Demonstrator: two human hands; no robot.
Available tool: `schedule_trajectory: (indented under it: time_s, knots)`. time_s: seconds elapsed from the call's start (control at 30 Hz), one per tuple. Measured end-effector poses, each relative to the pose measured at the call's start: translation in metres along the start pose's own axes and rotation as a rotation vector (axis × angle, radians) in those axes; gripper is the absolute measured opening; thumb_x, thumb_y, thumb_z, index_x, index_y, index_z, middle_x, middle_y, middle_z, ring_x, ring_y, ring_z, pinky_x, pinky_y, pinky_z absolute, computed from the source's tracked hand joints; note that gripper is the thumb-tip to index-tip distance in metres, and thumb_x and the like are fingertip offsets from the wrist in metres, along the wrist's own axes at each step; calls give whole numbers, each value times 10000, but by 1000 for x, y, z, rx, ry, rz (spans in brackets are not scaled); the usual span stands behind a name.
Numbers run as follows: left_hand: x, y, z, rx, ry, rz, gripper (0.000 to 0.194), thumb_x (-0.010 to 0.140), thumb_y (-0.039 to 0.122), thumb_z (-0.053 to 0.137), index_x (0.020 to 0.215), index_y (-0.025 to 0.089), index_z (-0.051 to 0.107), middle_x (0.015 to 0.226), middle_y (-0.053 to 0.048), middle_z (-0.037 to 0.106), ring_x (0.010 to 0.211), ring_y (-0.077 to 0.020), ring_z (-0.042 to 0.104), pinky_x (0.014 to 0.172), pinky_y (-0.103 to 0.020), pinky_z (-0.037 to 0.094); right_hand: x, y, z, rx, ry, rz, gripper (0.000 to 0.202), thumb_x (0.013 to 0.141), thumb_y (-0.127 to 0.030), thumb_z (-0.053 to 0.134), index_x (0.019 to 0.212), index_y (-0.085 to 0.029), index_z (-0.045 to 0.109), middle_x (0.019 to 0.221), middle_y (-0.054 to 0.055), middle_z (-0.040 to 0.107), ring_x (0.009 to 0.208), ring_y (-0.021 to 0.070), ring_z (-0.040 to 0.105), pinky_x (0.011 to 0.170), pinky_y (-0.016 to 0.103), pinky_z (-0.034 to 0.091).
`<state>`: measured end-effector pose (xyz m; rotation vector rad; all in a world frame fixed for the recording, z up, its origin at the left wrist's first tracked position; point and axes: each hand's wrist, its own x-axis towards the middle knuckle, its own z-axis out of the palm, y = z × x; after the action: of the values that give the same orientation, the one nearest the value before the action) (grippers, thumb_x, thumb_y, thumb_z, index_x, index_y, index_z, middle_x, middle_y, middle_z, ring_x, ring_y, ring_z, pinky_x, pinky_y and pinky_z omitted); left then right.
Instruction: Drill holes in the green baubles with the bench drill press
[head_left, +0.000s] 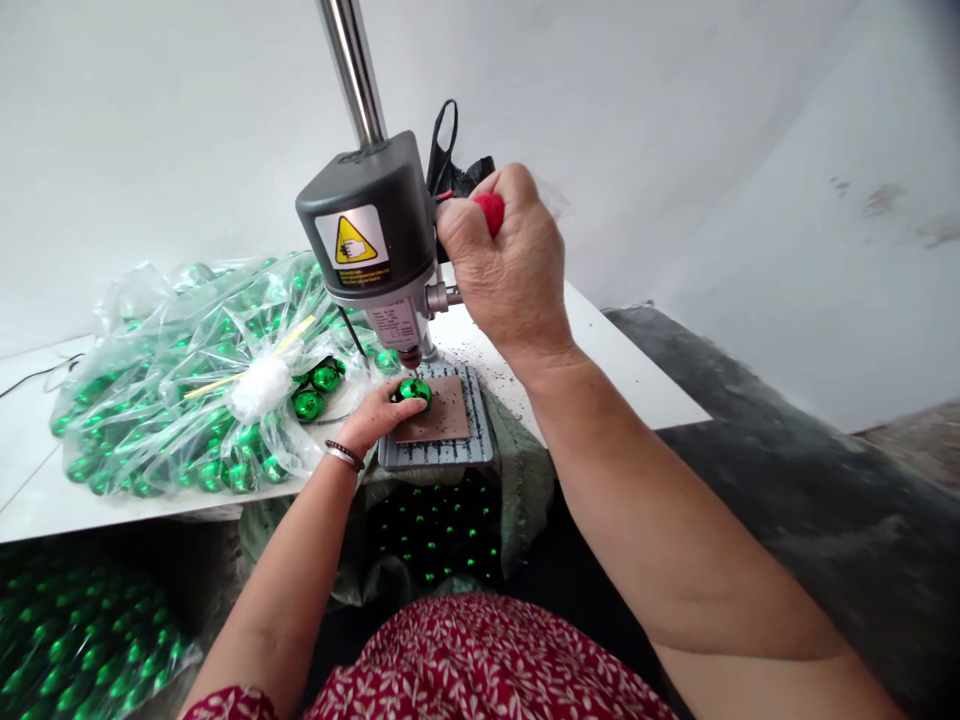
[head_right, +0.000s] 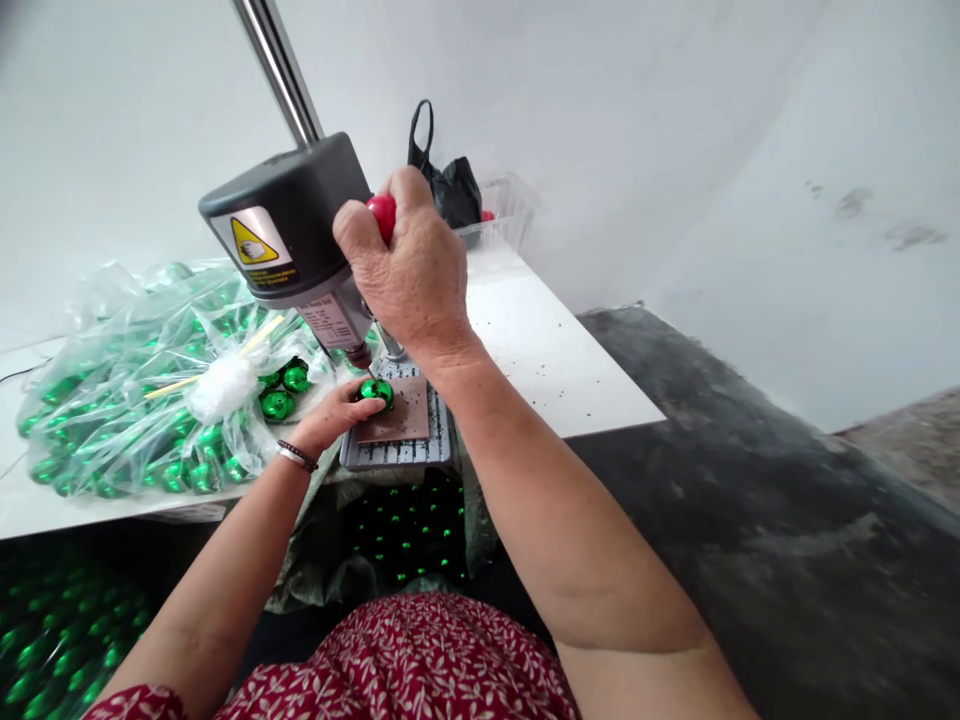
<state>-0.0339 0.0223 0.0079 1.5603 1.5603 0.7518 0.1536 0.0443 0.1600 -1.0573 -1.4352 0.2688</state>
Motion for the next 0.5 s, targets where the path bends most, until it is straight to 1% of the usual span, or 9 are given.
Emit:
schedule_trajectory:
  time_s: [0.1, 0.2, 0.3, 0.37, 0.47, 0.5]
  knots:
    - [0, 3, 1, 44, 33, -8, 584, 667, 387, 730, 1199, 160, 651, 1074, -52, 716, 1016, -227, 631, 965, -362, 469, 0, -2, -1, 2, -12, 19, 275, 874, -343, 499, 729, -207, 309, 668, -40, 334, 627, 37, 404, 670, 200, 410]
    - [-1, 7, 5, 137, 68, -26, 669, 644, 352, 754, 1268, 156, 613, 1079, -57, 716, 992, -229, 642, 960, -367, 474, -1, -7, -3, -2, -15, 48, 268, 878, -324, 489, 722, -206, 306, 672, -42, 331, 645, 35, 421, 695, 206, 412]
    - [-1, 11, 12, 192, 64, 28, 664, 608, 288, 775, 1242, 155, 630, 1102, -53, 708, 978, -221, 642, 943, -352, 488, -2, -9, -4, 10, -18, 77, 281, 871, -313, 507, 710, -204, 304, 670, -44, 329, 661, 36, 434, 715, 215, 420]
    - [-1, 11, 16, 162, 51, 59, 649, 600, 263, 779, 1226, 165, 637, 1074, -36, 712, 968, -211, 643, 923, -334, 498, -2, -7, -3, 33, -17, 69, 268, 871, -323, 504, 713, -202, 324, 679, -41, 337, 689, 40, 461, 726, 220, 429]
    - [-1, 7, 20, 74, 28, 19, 693, 619, 273, 777, 1278, 157, 598, 991, -26, 723, 932, -202, 651, 899, -328, 509, -1, -1, -2, 77, -7, 10, 236, 874, -344, 489, 733, -198, 368, 688, -40, 359, 708, 41, 481, 717, 220, 439]
    - [-1, 6, 21, 51, 30, 6, 709, 619, 271, 778, 1291, 151, 588, 997, -30, 722, 939, -203, 651, 905, -330, 507, -1, 1, -2, 87, -1, -9, 228, 871, -350, 490, 741, -196, 382, 689, -41, 368, 699, 39, 475, 705, 218, 440]
